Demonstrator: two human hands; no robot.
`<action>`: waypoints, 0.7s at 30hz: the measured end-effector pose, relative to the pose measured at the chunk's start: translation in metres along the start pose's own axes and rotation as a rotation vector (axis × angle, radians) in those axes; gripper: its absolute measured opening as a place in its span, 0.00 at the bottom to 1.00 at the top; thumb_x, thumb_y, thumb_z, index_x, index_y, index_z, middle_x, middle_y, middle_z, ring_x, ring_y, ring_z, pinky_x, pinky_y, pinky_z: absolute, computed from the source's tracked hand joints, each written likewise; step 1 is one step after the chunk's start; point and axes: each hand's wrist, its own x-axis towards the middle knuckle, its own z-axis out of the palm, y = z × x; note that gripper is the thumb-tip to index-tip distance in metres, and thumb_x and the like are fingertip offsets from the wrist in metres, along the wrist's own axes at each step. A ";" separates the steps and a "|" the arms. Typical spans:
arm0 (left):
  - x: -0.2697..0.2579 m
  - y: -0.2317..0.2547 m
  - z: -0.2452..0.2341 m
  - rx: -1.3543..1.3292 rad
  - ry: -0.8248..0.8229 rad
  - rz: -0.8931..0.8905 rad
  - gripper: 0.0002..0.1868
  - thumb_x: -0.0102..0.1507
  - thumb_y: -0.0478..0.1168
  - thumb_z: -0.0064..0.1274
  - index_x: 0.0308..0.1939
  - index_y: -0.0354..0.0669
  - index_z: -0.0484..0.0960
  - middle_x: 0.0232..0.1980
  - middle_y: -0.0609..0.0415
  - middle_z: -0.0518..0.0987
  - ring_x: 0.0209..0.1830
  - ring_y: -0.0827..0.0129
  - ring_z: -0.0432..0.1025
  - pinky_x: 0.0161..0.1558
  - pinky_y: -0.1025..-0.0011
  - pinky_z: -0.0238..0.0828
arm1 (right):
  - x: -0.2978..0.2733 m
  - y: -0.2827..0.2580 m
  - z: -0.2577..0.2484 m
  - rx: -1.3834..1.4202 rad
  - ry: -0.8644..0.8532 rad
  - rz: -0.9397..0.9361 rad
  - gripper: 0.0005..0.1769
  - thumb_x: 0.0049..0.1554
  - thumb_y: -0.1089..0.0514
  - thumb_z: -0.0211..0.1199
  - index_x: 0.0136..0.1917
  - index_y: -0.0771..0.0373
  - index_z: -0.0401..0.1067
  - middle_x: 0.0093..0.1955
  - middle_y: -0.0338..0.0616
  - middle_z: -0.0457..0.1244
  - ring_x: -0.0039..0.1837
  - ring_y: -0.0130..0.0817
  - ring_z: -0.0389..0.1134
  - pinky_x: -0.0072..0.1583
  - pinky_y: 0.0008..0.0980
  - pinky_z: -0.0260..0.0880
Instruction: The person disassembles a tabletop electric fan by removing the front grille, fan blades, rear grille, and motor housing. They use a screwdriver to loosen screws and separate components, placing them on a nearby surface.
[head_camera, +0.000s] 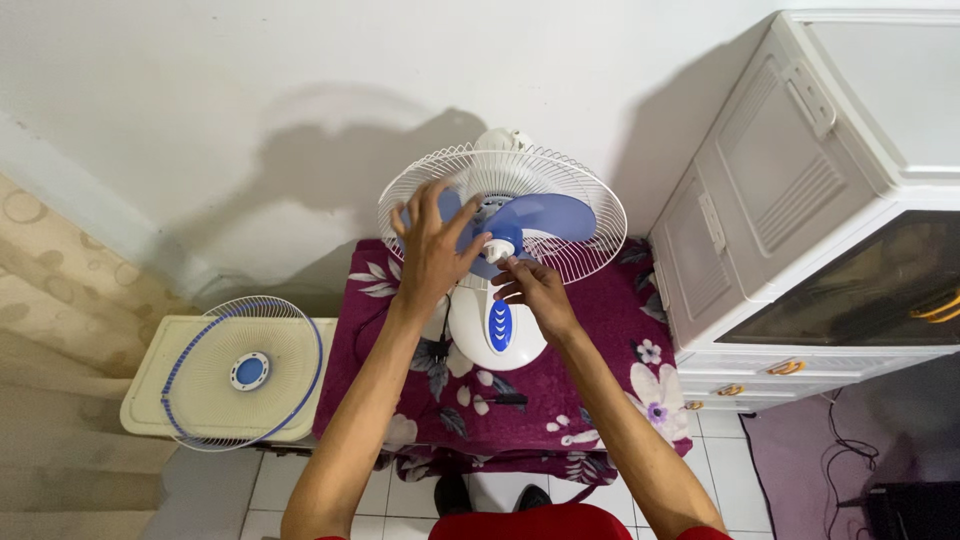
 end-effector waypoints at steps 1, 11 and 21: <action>0.000 -0.002 -0.002 -0.025 -0.072 -0.042 0.26 0.58 0.58 0.67 0.57 0.55 0.86 0.65 0.47 0.68 0.69 0.54 0.58 0.64 0.33 0.50 | 0.000 0.000 0.001 -0.003 0.003 0.005 0.25 0.67 0.47 0.51 0.60 0.72 0.73 0.47 0.52 0.70 0.45 0.35 0.73 0.49 0.35 0.76; 0.001 -0.021 -0.004 -0.370 -0.299 -0.024 0.17 0.67 0.48 0.57 0.35 0.35 0.83 0.31 0.47 0.80 0.27 0.65 0.75 0.32 0.64 0.72 | 0.001 -0.015 0.016 0.055 0.108 0.045 0.30 0.67 0.40 0.46 0.54 0.70 0.72 0.41 0.53 0.68 0.42 0.37 0.74 0.44 0.34 0.76; -0.018 -0.020 -0.002 -0.514 -0.236 -0.122 0.15 0.70 0.44 0.53 0.37 0.35 0.83 0.29 0.45 0.79 0.25 0.56 0.75 0.31 0.60 0.69 | 0.007 -0.011 0.024 -0.105 0.224 -0.066 0.27 0.65 0.41 0.58 0.42 0.69 0.74 0.29 0.43 0.64 0.29 0.28 0.67 0.32 0.25 0.67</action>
